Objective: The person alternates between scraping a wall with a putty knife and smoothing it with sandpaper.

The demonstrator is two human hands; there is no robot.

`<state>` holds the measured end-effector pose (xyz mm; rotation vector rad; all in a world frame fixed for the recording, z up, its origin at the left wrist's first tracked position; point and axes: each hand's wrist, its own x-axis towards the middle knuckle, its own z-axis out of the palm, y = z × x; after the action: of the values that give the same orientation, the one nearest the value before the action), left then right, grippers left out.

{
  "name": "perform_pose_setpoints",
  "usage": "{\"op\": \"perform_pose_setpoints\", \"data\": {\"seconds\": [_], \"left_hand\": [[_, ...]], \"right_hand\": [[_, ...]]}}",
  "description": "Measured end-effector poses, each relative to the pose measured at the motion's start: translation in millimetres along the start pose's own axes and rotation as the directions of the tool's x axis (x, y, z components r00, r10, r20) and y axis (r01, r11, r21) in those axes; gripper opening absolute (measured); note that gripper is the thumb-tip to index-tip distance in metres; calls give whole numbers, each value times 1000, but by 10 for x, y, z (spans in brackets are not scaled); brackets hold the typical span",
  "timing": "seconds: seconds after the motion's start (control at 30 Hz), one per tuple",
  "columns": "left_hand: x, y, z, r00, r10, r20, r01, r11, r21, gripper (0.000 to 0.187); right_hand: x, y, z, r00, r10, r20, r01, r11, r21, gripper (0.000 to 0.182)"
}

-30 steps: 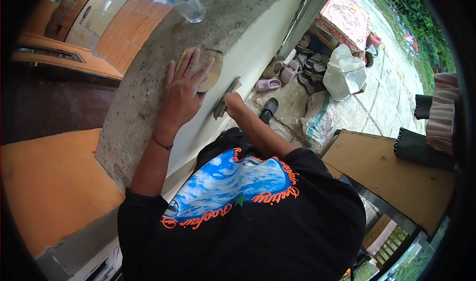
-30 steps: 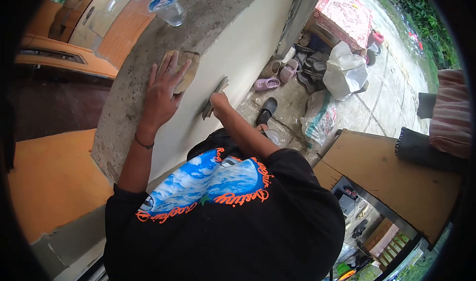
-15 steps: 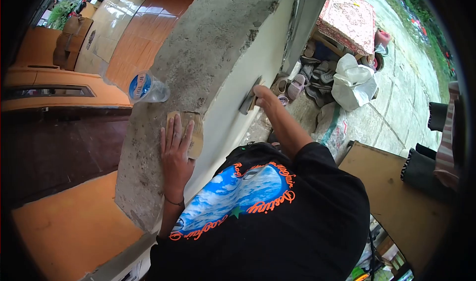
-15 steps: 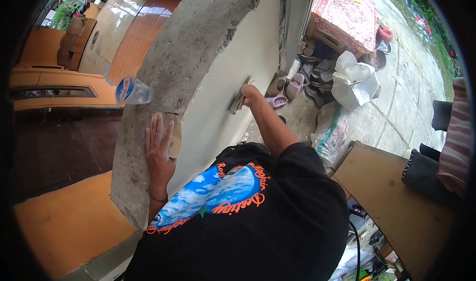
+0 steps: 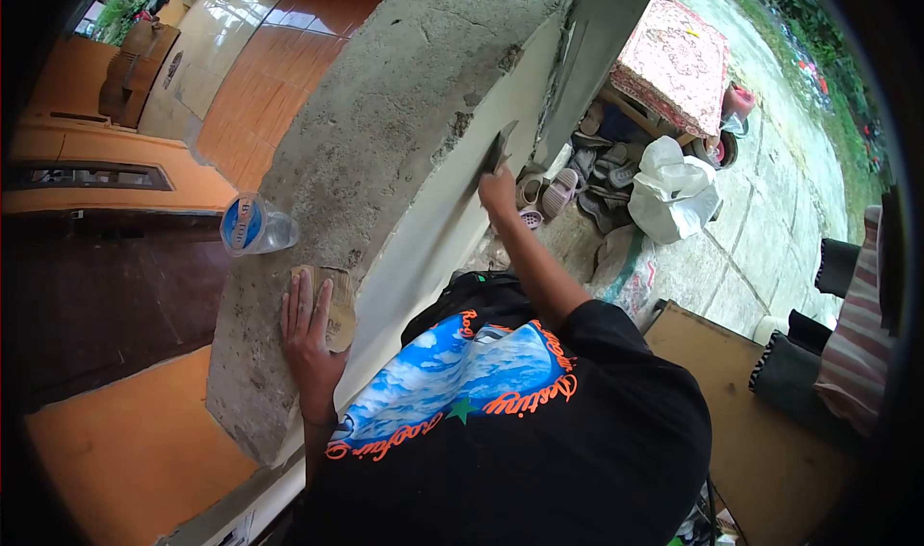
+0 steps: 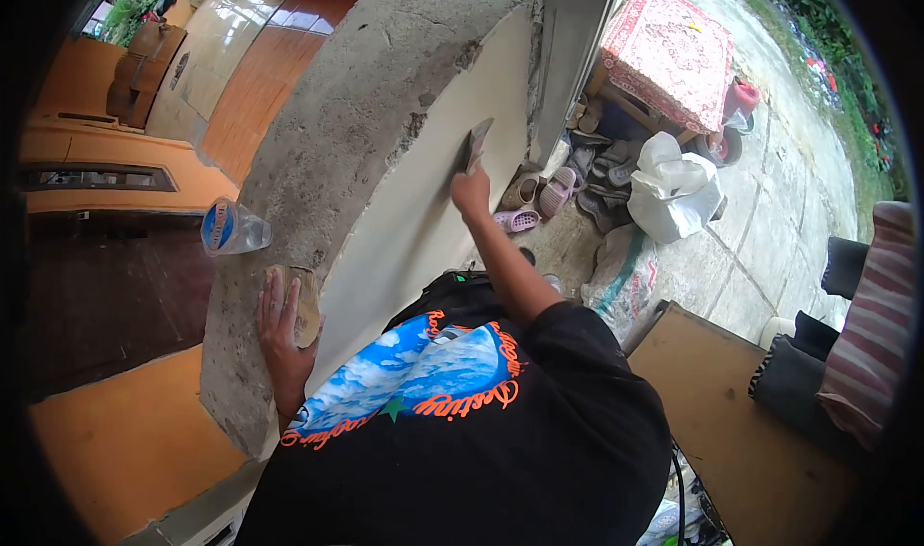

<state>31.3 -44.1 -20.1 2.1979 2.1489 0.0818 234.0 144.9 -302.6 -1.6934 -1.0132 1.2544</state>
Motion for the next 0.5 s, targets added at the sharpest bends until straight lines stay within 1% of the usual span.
{"op": "perform_pose_setpoints", "data": {"seconds": [0.03,0.07,0.1,0.13,0.17,0.2,0.23,0.33,0.37,0.43,0.47,0.5], "left_hand": [[4,12,1,1000,-6,2,6,1000,16,57],[-6,17,17,1000,-7,-4,7,1000,10,57],[-34,-2,29,1000,-2,-11,2,1000,9,58],[-16,-18,32,1000,4,-22,-4,1000,13,58],[-13,-26,25,1000,2,-28,-1,1000,16,58],[-23,-28,22,1000,5,-17,-5,1000,29,58],[-22,-24,37,1000,3,-6,-3,999,35,59],[-19,-12,33,999,17,-28,-17,1000,11,58],[-31,-9,26,1000,3,-25,-3,1000,10,58],[-29,-1,15,1000,0,-2,0,1000,0,58],[-30,-14,29,1000,-8,-18,8,1000,3,58],[-44,-30,53,1000,7,-14,-7,1000,25,58]], "right_hand": [[252,-70,-128,984,172,33,-175,979,101,35],[464,-116,-220,961,253,114,-259,965,39,39],[590,-172,-250,924,333,190,-334,942,-25,44],[442,-492,-310,928,320,191,-323,946,-20,44],[50,-1016,-436,971,200,132,-214,972,99,44],[-163,-1297,-505,995,86,58,-97,973,207,44],[-79,-1255,-492,994,84,64,-95,976,197,44],[424,-927,-570,983,-180,-31,180,984,9,43],[658,-924,-629,976,176,131,-193,973,123,43],[946,-921,-731,924,295,244,-255,950,-182,44],[897,-858,-631,987,93,129,-85,994,-66,45],[765,-856,-523,993,-115,-13,115,993,40,47]]}}
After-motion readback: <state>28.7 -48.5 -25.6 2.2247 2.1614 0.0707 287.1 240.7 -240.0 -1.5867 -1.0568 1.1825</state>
